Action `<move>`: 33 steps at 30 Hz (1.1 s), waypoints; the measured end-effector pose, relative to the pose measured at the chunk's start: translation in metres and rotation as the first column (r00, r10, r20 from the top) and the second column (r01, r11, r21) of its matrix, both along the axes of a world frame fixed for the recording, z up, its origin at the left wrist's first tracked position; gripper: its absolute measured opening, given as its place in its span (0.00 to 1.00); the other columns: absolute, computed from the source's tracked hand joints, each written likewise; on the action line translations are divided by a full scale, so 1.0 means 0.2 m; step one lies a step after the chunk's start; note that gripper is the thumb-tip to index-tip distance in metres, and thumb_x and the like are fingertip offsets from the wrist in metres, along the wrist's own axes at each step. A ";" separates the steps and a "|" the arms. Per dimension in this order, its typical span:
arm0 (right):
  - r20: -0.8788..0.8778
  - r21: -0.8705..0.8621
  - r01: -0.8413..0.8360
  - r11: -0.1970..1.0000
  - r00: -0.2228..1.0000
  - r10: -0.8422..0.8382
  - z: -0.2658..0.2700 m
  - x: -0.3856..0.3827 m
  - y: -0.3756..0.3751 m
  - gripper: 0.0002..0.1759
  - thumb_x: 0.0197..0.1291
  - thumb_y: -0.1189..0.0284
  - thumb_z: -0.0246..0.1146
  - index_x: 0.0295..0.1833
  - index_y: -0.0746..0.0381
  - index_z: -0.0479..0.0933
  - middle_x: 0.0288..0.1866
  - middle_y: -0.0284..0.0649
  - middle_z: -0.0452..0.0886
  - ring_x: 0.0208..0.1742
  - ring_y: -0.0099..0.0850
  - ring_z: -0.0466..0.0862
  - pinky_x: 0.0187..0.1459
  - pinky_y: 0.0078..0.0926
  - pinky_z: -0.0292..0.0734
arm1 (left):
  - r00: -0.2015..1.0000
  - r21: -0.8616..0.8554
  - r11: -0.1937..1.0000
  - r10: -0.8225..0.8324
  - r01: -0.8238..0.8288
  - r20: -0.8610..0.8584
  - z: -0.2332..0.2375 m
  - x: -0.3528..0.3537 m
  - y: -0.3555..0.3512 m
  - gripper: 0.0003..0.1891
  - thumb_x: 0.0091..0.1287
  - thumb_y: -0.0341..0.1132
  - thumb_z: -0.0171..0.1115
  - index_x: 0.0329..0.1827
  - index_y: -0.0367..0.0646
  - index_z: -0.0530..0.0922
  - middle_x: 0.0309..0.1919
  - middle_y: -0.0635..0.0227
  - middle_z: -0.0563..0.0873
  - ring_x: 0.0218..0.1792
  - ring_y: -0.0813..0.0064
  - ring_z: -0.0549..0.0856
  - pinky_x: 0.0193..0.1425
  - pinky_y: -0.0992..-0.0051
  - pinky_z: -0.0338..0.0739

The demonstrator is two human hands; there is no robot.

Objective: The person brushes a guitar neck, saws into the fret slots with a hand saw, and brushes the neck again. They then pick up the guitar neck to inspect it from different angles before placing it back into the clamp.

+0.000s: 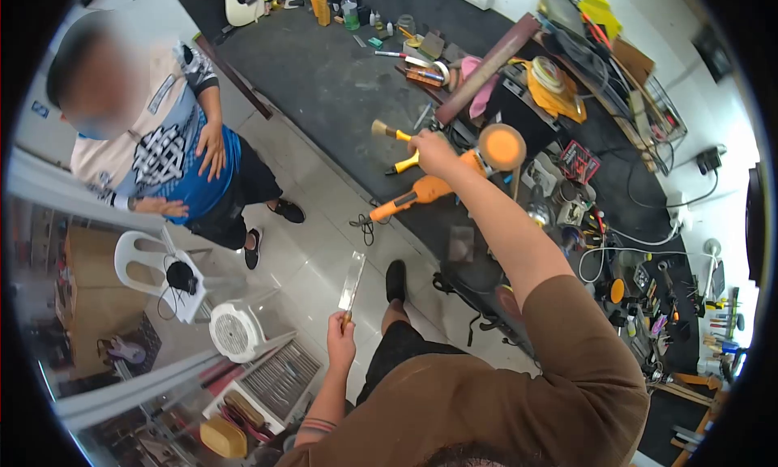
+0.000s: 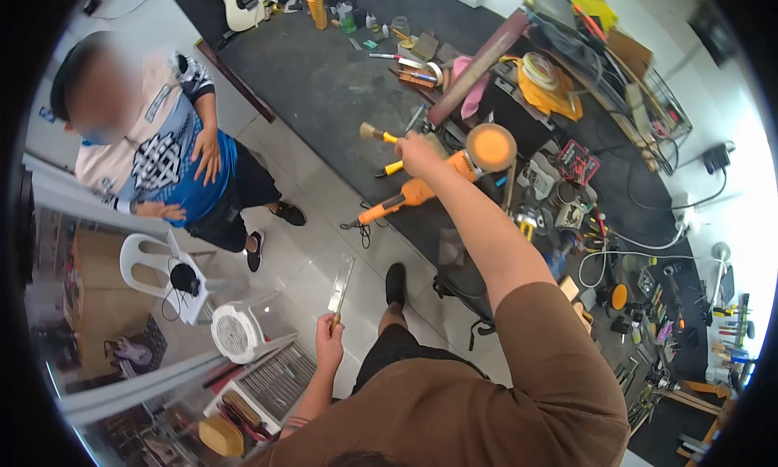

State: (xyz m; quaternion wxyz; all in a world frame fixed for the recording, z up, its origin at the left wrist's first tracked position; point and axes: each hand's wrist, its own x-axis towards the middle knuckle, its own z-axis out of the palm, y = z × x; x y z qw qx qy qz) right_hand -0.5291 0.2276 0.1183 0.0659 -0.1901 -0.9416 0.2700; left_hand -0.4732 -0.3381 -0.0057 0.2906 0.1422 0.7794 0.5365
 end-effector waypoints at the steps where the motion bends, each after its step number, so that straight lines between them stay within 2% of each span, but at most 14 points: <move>1: -0.031 0.337 0.059 0.940 0.998 -0.051 -0.02 -0.04 0.03 0.11 0.72 0.74 0.64 0.55 0.55 0.89 0.64 0.48 0.85 0.67 0.50 0.83 0.68 0.49 0.77 | 1.000 -0.039 0.999 0.021 -0.020 0.018 0.02 -0.07 -0.02 0.18 0.82 0.23 0.63 0.72 0.37 0.76 0.55 0.61 0.87 0.56 0.69 0.87 0.67 0.67 0.81; 2: -0.073 0.635 0.113 0.764 0.994 -0.087 -0.04 -0.08 0.04 0.12 0.72 0.72 0.65 0.56 0.53 0.90 0.65 0.46 0.84 0.70 0.48 0.82 0.71 0.51 0.74 | 0.999 -0.077 0.996 0.041 -0.038 0.033 0.03 -0.14 -0.03 0.18 0.82 0.22 0.63 0.72 0.36 0.76 0.56 0.61 0.87 0.56 0.68 0.87 0.67 0.67 0.81; 6: 0.399 0.593 -0.267 0.760 0.917 0.012 -0.22 -0.25 -0.01 0.12 0.75 0.67 0.64 0.57 0.52 0.91 0.72 0.44 0.82 0.78 0.44 0.77 0.75 0.50 0.69 | 1.000 -0.207 0.978 -0.009 0.007 -0.008 0.04 -0.37 0.02 0.17 0.81 0.21 0.63 0.71 0.36 0.77 0.56 0.61 0.87 0.55 0.68 0.87 0.67 0.67 0.81; 9: 0.385 0.541 -0.133 0.830 0.917 -0.104 -0.36 -0.33 -0.08 0.13 0.75 0.68 0.64 0.59 0.53 0.90 0.67 0.40 0.86 0.76 0.41 0.79 0.75 0.49 0.69 | 0.999 -0.200 0.979 -0.034 0.035 0.007 0.15 -0.47 0.11 0.19 0.82 0.22 0.62 0.73 0.38 0.75 0.56 0.61 0.87 0.55 0.70 0.86 0.66 0.67 0.81; 11: 0.472 0.441 -0.285 0.851 0.880 0.050 -0.30 -0.36 -0.03 0.17 0.77 0.70 0.62 0.66 0.54 0.86 0.59 0.40 0.90 0.71 0.40 0.85 0.80 0.55 0.67 | 0.999 -0.114 0.993 -0.012 0.017 0.044 0.20 -0.52 0.19 0.20 0.83 0.22 0.61 0.75 0.39 0.73 0.55 0.63 0.85 0.52 0.71 0.85 0.64 0.69 0.81; 15: -0.007 0.230 -0.010 0.973 1.000 0.012 0.05 -0.26 -0.02 0.15 0.75 0.73 0.65 0.63 0.58 0.75 0.44 0.47 0.89 0.57 0.51 0.91 0.86 0.61 0.63 | 0.993 0.050 0.999 0.001 -0.006 0.118 0.33 -0.58 0.30 0.15 0.85 0.24 0.59 0.70 0.41 0.74 0.53 0.68 0.83 0.45 0.79 0.80 0.48 0.77 0.78; 17: -0.509 0.178 0.168 0.970 0.859 -0.056 0.22 -0.14 -0.07 0.14 0.74 0.74 0.67 0.60 0.59 0.74 0.48 0.51 0.87 0.58 0.54 0.89 0.76 0.56 0.73 | 0.983 0.122 0.988 -0.114 0.098 0.141 0.39 -0.62 0.33 0.13 0.85 0.24 0.59 0.68 0.42 0.75 0.53 0.68 0.82 0.44 0.81 0.78 0.45 0.78 0.76; 19: -0.571 -0.208 0.179 0.962 0.776 -0.268 0.59 0.14 -0.27 0.15 0.79 0.73 0.67 0.64 0.61 0.73 0.55 0.53 0.85 0.60 0.55 0.87 0.61 0.52 0.80 | 0.976 0.168 0.972 -0.183 0.163 0.114 0.50 -0.61 0.38 0.10 0.83 0.26 0.62 0.64 0.44 0.77 0.52 0.70 0.79 0.44 0.82 0.76 0.45 0.78 0.75; 22: -0.619 -0.330 0.222 0.917 0.682 -0.388 0.90 0.66 -0.61 0.14 0.82 0.70 0.66 0.65 0.61 0.73 0.55 0.51 0.85 0.60 0.54 0.88 0.61 0.48 0.81 | 0.934 0.283 0.892 -0.356 0.351 -0.037 0.69 -0.49 0.46 0.14 0.81 0.26 0.65 0.64 0.44 0.75 0.50 0.72 0.76 0.46 0.80 0.75 0.51 0.76 0.75; 24: -0.664 -0.391 0.217 0.895 0.607 -0.437 1.01 1.09 -0.91 0.13 0.86 0.68 0.64 0.67 0.60 0.74 0.51 0.42 0.83 0.51 0.35 0.85 0.56 0.35 0.81 | 0.896 0.284 0.850 -0.412 0.443 -0.164 0.82 -0.35 0.52 0.18 0.79 0.24 0.67 0.66 0.44 0.73 0.52 0.71 0.74 0.49 0.77 0.75 0.58 0.74 0.75; 27: -0.424 -0.803 0.068 0.592 0.633 -0.647 0.98 1.80 -1.44 0.17 0.86 0.61 0.65 0.65 0.63 0.77 0.40 0.36 0.86 0.37 0.24 0.85 0.42 0.31 0.81 | 0.742 0.286 0.718 -0.461 0.634 -0.487 1.00 -0.09 0.60 0.15 0.79 0.23 0.65 0.64 0.43 0.74 0.53 0.69 0.73 0.51 0.75 0.75 0.60 0.73 0.74; 29: 0.030 -0.728 0.537 0.427 0.647 -0.762 0.91 2.23 -1.85 0.20 0.85 0.59 0.65 0.63 0.65 0.78 0.40 0.41 0.87 0.40 0.32 0.89 0.45 0.39 0.83 | 0.644 0.323 0.589 -0.486 0.741 -0.591 1.17 0.20 0.64 0.13 0.78 0.24 0.66 0.61 0.42 0.75 0.53 0.66 0.73 0.52 0.71 0.75 0.62 0.71 0.73; 31: 0.117 -0.534 0.738 0.412 0.547 -0.829 0.67 2.60 -2.26 0.20 0.82 0.59 0.67 0.57 0.67 0.79 0.42 0.53 0.88 0.46 0.51 0.89 0.51 0.52 0.83 | 0.472 0.261 0.414 -0.571 0.872 -0.671 1.32 0.50 0.72 0.12 0.76 0.26 0.69 0.58 0.41 0.77 0.53 0.62 0.74 0.54 0.63 0.76 0.65 0.66 0.74; 33: 0.123 -0.647 0.746 0.154 0.302 -0.945 0.36 2.92 -2.65 0.19 0.82 0.58 0.67 0.56 0.66 0.79 0.42 0.45 0.86 0.45 0.38 0.88 0.47 0.44 0.82 | 0.256 0.127 0.244 -0.624 0.961 -0.739 1.45 0.85 0.84 0.15 0.72 0.30 0.75 0.57 0.39 0.79 0.53 0.55 0.80 0.61 0.51 0.80 0.69 0.56 0.75</move>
